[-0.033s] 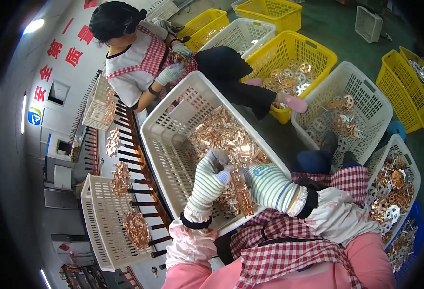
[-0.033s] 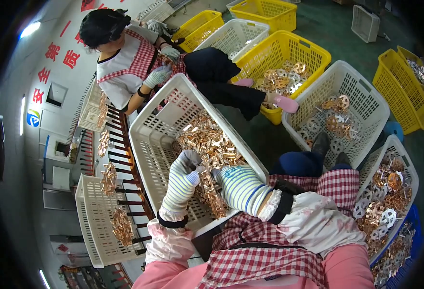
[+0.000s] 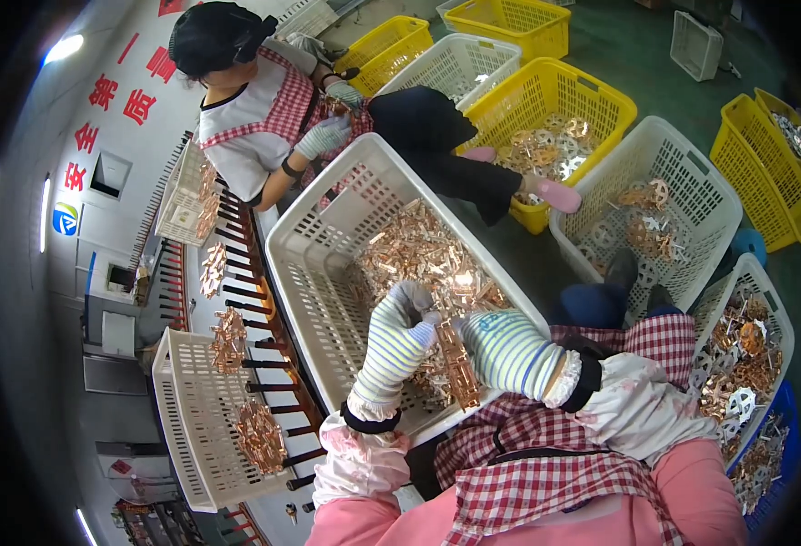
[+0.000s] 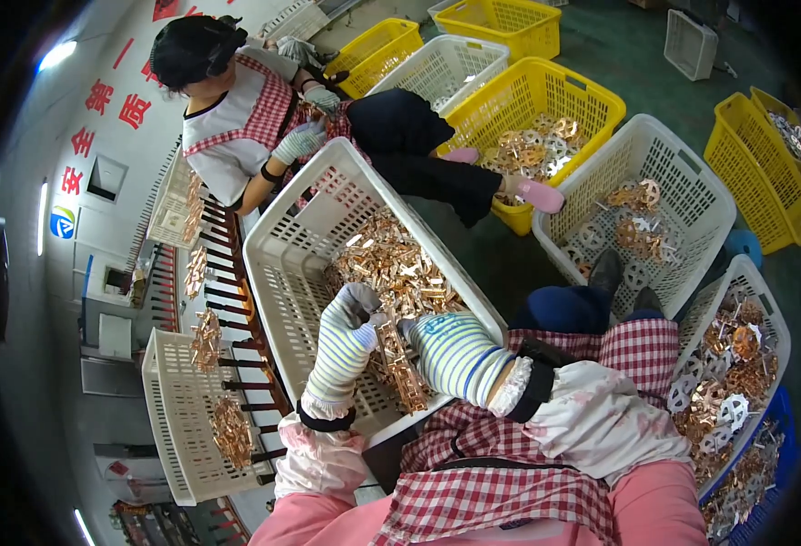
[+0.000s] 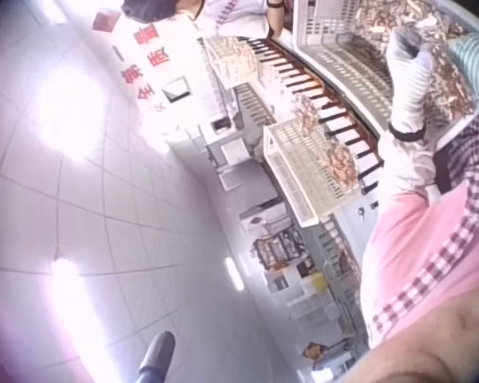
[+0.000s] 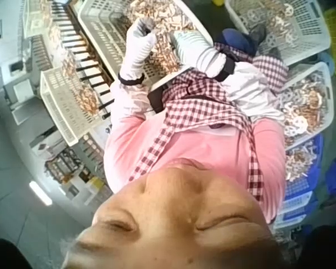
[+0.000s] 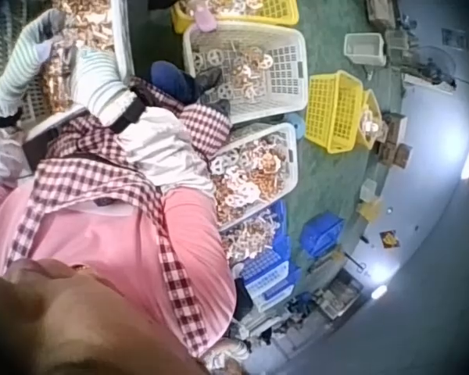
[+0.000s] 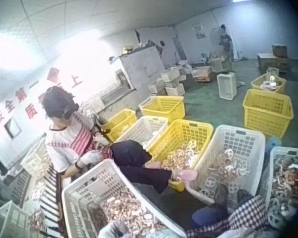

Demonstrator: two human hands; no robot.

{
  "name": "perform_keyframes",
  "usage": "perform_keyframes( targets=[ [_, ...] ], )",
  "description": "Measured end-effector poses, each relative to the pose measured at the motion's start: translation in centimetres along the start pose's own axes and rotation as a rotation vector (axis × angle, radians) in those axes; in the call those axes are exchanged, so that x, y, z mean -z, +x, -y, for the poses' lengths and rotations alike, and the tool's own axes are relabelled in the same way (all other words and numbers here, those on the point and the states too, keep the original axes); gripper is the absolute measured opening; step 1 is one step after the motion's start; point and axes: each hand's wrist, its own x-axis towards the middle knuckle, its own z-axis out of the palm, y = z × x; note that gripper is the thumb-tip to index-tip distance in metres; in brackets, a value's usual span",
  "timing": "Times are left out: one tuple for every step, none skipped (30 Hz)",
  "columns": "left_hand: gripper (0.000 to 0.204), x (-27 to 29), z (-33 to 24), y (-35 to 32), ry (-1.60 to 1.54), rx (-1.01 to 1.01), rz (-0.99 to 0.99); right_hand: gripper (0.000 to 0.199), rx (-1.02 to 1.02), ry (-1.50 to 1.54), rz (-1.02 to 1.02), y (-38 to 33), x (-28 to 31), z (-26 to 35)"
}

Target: Sorting and inspecting metallic star-shaped components from plastic baskets at a workbench.

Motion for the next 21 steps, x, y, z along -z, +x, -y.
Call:
perform_keyframes(
  targets=[
    [0.019, 0.5, 0.5, 0.0, 0.169, -0.071, -0.023, 0.026, -0.006, 0.007, 0.033, 0.0, 0.5, 0.3],
    [0.023, 0.8, 0.7, -0.1, 0.338, -0.142, -0.045, 0.026, -0.004, 0.007, 0.036, -0.1, 0.0, -0.1],
    [0.03, 0.2, 0.5, -0.3, 0.036, 0.007, -0.159, 0.023, 0.031, 0.054, -0.02, -0.3, -1.1, -1.5],
    [0.03, 0.3, 0.4, -0.2, 0.038, 0.005, -0.16, 0.021, 0.068, 0.101, -0.078, -0.3, -2.4, -2.7],
    [0.031, 0.4, 0.3, 0.0, 0.11, -0.054, -0.175, 0.019, 0.055, 0.193, -0.194, -0.2, -3.9, -3.6],
    [0.031, 0.9, 0.5, 0.1, 0.182, -0.111, -0.199, 0.019, 0.057, 0.191, -0.195, -0.2, -2.9, -2.9],
    [0.014, 1.3, 0.7, 0.1, 0.131, -0.12, -0.152, 0.019, 0.043, 0.108, -0.083, -0.3, -1.2, -1.6],
    [0.014, 1.2, 0.7, -0.1, 0.133, -0.117, -0.151, 0.018, 0.028, 0.026, 0.029, -0.2, -0.3, -1.0],
    [0.01, 0.1, -0.2, -0.4, 0.08, -0.097, -0.091, 0.017, 0.08, -0.009, 0.038, -0.2, -0.4, -1.2],
    [0.018, -0.7, -0.7, -0.6, 0.027, -0.075, -0.031, 0.017, 0.075, -0.009, 0.036, -0.3, -0.4, -1.3],
    [0.039, 0.0, -0.4, -1.0, 0.033, -0.022, 0.118, 0.017, 0.067, 0.008, 0.047, -0.4, -0.2, -1.2],
    [0.038, 0.1, 0.0, -0.4, 0.267, -0.24, 0.153, 0.017, 0.063, 0.024, 0.061, -0.4, -0.1, -1.1],
    [0.036, 0.1, 0.1, -0.4, 0.332, -0.315, 0.162, 0.018, 0.054, 0.019, 0.067, -0.4, 0.0, -1.1],
    [0.034, 0.0, 0.1, -0.4, 0.398, -0.39, 0.171, 0.018, 0.054, 0.019, 0.068, -0.5, 0.1, -1.1],
    [0.034, 0.2, 0.1, -0.2, 0.398, -0.39, 0.17, 0.021, 0.093, 0.012, 0.064, -0.7, 0.2, -1.2],
    [0.031, 0.5, 0.0, 0.0, 0.401, -0.427, 0.23, 0.025, 0.133, 0.006, 0.059, -0.7, 0.3, -1.1],
    [0.027, 0.7, -0.1, 0.0, 0.403, -0.465, 0.288, 0.025, 0.135, 0.007, 0.06, -0.7, 0.5, -0.8],
    [0.027, 0.7, -0.1, 0.0, 0.402, -0.464, 0.289, 0.026, 0.064, -0.007, 0.094, -0.6, 0.8, -0.4],
    [0.024, 0.8, -0.1, -0.1, 0.377, -0.358, 0.186, 0.027, -0.006, -0.021, 0.129, -0.5, 0.9, -0.2],
    [0.021, 0.8, -0.2, -0.2, 0.35, -0.252, 0.083, 0.027, -0.005, -0.02, 0.13, -0.5, 0.6, -0.3],
    [0.017, 0.8, -0.1, 0.1, 0.405, -0.21, -0.011, 0.025, 0.039, 0.155, 0.037, -0.6, -0.1, -0.6]
  ],
)
